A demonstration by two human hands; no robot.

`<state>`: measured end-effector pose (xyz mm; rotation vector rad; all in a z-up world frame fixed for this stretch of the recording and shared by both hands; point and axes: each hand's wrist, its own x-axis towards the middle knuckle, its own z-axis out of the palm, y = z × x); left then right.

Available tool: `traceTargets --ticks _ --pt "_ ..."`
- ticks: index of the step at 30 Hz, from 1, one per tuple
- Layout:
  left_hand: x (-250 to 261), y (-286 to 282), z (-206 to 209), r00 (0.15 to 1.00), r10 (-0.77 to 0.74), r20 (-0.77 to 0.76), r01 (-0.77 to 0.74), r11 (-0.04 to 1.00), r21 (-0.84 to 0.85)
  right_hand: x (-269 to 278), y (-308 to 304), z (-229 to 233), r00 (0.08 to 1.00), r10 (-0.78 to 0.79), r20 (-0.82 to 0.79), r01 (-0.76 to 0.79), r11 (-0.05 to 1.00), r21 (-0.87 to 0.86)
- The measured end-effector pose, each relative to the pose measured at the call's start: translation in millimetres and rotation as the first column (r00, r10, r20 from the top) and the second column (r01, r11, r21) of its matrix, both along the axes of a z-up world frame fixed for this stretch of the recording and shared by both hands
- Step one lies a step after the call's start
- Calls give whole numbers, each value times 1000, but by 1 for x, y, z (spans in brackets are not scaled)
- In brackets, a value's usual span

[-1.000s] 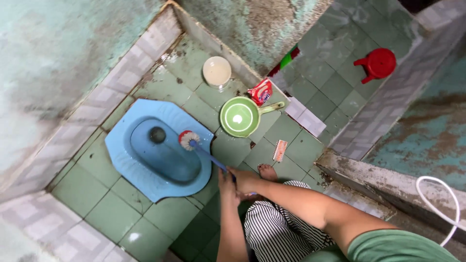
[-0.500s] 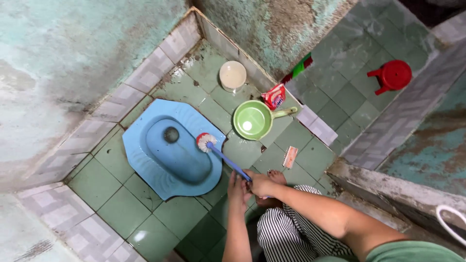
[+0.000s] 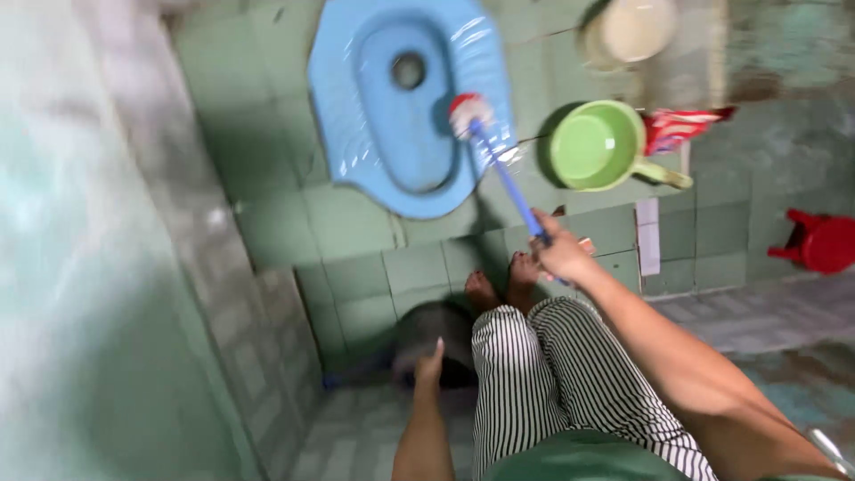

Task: Cleaning a squat toilet by scrubbing with a brush and rinsing with water

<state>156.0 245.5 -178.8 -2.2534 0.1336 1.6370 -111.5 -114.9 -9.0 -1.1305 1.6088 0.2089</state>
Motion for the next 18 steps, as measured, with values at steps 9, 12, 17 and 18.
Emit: traceTargets --ticks 9,12,17,18 --pt "-59 -32 -16 919 19 394 83 967 -240 40 -2 2 925 -283 253 307 950 -62" --pt "-34 -33 56 674 202 711 -54 973 -225 36 4 -10 931 -237 279 278 953 -119" --pt "9 42 60 346 714 609 -513 687 -515 46 9 -18 921 -252 298 322 922 -215" --pt "6 48 51 282 902 327 -757 419 -502 48 10 -21 909 -280 309 352 913 -207"
